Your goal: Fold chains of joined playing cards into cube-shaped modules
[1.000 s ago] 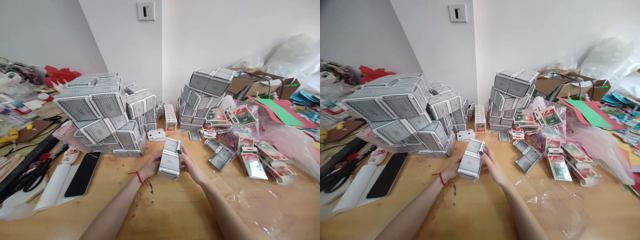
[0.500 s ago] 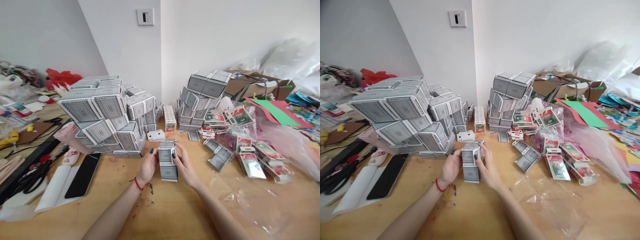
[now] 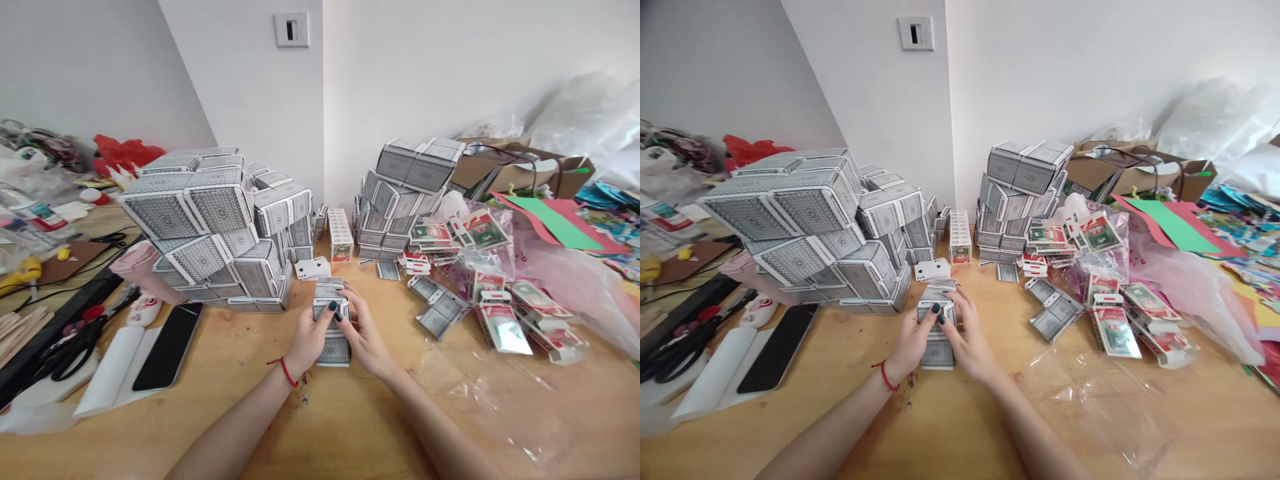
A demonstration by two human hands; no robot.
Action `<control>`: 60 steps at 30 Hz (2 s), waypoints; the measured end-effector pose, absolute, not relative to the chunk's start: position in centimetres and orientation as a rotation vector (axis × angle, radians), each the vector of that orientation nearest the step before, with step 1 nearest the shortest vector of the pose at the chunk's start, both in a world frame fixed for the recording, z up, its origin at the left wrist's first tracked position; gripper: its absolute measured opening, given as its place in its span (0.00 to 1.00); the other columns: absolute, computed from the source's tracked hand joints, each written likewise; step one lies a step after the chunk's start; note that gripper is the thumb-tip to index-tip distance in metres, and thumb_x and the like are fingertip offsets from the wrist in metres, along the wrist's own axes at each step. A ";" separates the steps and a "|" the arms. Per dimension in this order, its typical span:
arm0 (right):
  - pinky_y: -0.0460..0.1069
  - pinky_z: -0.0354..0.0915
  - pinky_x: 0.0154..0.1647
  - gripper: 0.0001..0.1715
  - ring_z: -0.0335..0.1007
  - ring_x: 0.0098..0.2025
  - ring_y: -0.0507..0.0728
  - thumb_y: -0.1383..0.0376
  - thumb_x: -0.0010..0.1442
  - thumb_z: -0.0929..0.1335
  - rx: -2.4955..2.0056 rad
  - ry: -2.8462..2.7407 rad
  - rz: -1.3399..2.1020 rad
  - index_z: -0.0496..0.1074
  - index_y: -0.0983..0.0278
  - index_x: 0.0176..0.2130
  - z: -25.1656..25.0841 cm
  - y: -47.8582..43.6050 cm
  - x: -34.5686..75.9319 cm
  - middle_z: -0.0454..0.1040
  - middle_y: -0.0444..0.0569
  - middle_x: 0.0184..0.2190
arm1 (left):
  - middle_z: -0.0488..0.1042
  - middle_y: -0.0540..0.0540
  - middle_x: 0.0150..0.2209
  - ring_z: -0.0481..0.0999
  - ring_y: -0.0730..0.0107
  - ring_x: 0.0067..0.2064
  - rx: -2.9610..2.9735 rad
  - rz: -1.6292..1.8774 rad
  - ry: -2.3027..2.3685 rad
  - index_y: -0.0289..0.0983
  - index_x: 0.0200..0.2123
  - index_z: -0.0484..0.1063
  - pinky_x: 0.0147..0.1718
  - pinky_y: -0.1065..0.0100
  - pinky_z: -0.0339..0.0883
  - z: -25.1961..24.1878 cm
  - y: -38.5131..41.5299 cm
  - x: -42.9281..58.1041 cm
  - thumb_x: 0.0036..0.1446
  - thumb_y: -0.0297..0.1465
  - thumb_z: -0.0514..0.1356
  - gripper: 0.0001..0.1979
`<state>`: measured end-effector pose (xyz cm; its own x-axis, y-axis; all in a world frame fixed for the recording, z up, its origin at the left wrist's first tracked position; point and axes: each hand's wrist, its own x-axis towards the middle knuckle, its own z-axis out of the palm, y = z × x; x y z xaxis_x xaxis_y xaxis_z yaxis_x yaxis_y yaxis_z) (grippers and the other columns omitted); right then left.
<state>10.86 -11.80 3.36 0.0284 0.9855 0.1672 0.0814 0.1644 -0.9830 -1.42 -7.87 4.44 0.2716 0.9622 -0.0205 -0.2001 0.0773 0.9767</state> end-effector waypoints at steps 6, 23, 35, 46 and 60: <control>0.52 0.66 0.46 0.24 0.55 0.59 0.61 0.57 0.60 0.63 -1.164 -1.350 1.020 0.58 0.54 0.55 3.9 -11.9 10.9 0.46 0.50 0.63 | 0.78 0.43 0.38 0.76 0.60 0.41 1.085 1.079 0.869 0.33 0.40 0.74 0.40 0.66 0.68 4.8 -8.0 -1.7 0.49 0.42 0.62 0.20; 0.52 0.68 0.44 0.25 0.59 0.56 0.61 0.51 0.58 0.63 -1.111 -1.292 1.085 0.63 0.52 0.54 3.8 -11.7 11.3 0.50 0.49 0.62 | 0.75 0.48 0.24 0.71 0.73 0.24 0.898 1.074 0.936 0.31 0.28 0.73 0.24 0.73 0.64 4.8 -7.8 -1.6 0.44 0.47 0.64 0.22; 0.53 0.65 0.50 0.21 0.52 0.61 0.61 0.53 0.60 0.62 -1.118 -1.301 1.057 0.63 0.53 0.53 3.9 -11.7 11.1 0.48 0.49 0.62 | 0.76 0.47 0.25 0.74 0.70 0.25 0.907 1.095 0.949 0.31 0.29 0.72 0.25 0.72 0.65 4.4 -7.8 -1.7 0.45 0.48 0.63 0.23; 0.56 0.60 0.57 0.21 0.48 0.63 0.60 0.56 0.64 0.58 -1.198 -1.372 0.852 0.58 0.54 0.56 4.0 -11.1 11.5 0.44 0.51 0.63 | 0.77 0.44 0.40 0.75 0.65 0.42 1.169 1.026 0.850 0.34 0.41 0.69 0.41 0.68 0.68 6.3 -7.0 -2.9 0.46 0.32 0.66 0.18; 0.58 0.58 0.58 0.22 0.45 0.65 0.61 0.60 0.63 0.60 -1.227 -1.486 0.675 0.59 0.55 0.56 4.7 -11.3 11.4 0.45 0.53 0.63 | 0.69 0.42 0.48 0.74 0.65 0.47 1.357 1.189 0.958 0.38 0.49 0.56 0.45 0.63 0.70 6.4 -7.9 -2.4 0.45 0.28 0.64 0.29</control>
<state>11.44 -11.32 4.75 0.0715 0.9302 0.3599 0.3412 0.3163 -0.8852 -2.42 -7.92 6.40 0.1873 0.9717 0.1443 -0.0649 -0.1343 0.9888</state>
